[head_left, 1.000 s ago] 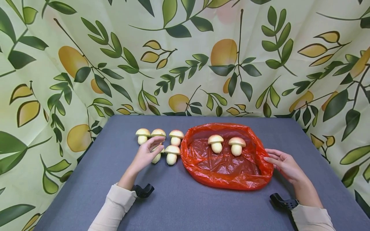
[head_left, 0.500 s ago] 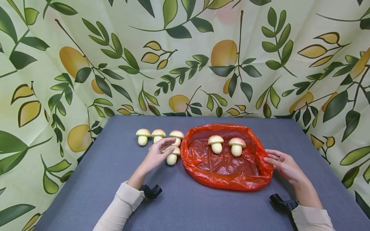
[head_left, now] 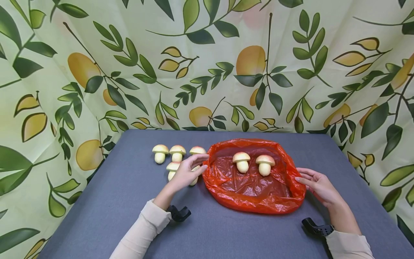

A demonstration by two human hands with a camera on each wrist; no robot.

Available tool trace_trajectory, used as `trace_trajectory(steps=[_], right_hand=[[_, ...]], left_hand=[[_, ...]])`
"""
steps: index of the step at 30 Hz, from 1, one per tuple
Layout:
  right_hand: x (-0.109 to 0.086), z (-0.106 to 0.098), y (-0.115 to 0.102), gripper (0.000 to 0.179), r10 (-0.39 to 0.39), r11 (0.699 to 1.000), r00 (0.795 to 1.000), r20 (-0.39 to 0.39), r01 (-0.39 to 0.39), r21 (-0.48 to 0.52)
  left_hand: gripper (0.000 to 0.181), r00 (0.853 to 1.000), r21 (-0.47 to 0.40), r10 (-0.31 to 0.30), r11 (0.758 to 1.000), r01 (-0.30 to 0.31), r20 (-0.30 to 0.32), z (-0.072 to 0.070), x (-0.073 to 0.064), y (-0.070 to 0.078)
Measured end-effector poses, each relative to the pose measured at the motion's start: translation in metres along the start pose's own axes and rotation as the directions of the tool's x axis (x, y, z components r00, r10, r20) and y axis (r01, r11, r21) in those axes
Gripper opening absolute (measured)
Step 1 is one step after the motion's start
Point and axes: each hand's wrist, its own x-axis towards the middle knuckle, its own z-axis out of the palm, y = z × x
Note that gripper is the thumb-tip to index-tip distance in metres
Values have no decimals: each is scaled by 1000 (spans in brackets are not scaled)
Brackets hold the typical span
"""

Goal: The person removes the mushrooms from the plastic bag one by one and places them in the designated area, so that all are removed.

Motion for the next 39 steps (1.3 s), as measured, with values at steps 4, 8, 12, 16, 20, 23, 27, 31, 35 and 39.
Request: trace_trajectory(steps=[4, 8, 12, 16, 20, 23, 27, 31, 35, 39], right_hand=[[-1, -1, 1, 34, 6, 1000, 1000, -3, -6, -8], [-1, -1, 2, 33, 5, 1000, 1000, -7, -5, -15], [-1, -1, 2, 34, 5, 1000, 1000, -7, -5, -18], [-1, 0, 2, 33, 3, 1000, 1000, -7, -3, -9], [0, 0, 2, 33, 2, 1000, 1000, -6, -2, -1], [0, 0, 2, 33, 6, 1000, 1000, -8, -6, -2], [0, 0, 1, 33, 14, 1000, 1000, -11, -14, -11], [1, 0, 0, 33, 18, 1000, 1000, -10, -18, -15], [1, 0, -1, 33, 18, 1000, 1000, -5, -18, -14], [1, 0, -1, 32, 16, 1000, 1000, -2, -16, -19]], left_hand=[[39, 1000, 0, 23, 1000, -23, 14, 6, 3, 0], [38, 999, -2, 41, 999, -41, 22, 13, 7, 1], [38, 998, -6, 50, 999, -50, 23, 22, 11, 2], [37, 999, -19, 33, 999, -33, 26, 29, 15, 3], [38, 999, -20, 22, 1000, -22, 32, 36, 19, 4], [38, 999, -22, 28, 999, -27, 36, 41, 22, 5], [38, 999, -30, 24, 999, -23, 44, 47, 26, 6], [37, 998, -38, 6, 999, -4, 56, 54, 29, 6], [37, 999, -42, -13, 999, 15, 51, 59, 30, 6], [37, 999, -27, -30, 999, 31, 42, 63, 34, 6]])
